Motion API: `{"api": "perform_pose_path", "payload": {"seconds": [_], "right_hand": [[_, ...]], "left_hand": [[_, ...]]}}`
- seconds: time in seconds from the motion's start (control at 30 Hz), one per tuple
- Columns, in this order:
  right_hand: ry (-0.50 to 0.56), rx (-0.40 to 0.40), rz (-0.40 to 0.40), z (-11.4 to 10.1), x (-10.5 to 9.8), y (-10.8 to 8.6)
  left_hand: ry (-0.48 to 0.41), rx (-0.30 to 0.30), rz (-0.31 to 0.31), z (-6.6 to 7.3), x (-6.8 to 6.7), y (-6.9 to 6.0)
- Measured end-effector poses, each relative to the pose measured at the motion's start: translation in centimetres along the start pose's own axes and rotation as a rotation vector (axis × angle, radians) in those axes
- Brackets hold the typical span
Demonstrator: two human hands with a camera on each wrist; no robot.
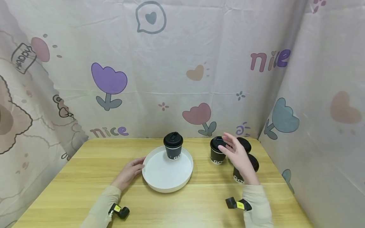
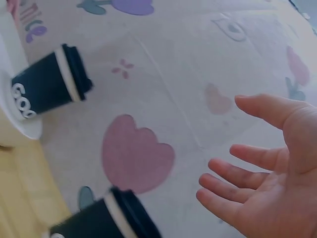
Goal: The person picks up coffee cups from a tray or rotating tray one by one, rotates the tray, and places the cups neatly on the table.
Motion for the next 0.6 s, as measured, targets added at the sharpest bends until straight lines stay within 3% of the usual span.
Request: {"api": "perform_pose_path", "payload": {"seconds": [0.23,0.6], "right_hand": [[0.028,0.038,-0.028,1.1,3.1,1.1],[0.071,0.141,-0.008,3.6,7.0,2.2]], "left_hand": [[-0.009,-0.005,0.004,0.2,0.0,-0.2],[-0.017,-0.004,-0.012,0.2,0.0,0.0]]}}
Point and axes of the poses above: each hand's wrist, its own y-axis towards the middle knuckle, its own x-axis out of the palm, z = x × y, the point moved 2 cm from there along y, towards the middle knuckle, and after that the axes turned 4 degrees about x, right-handed, at the moved point
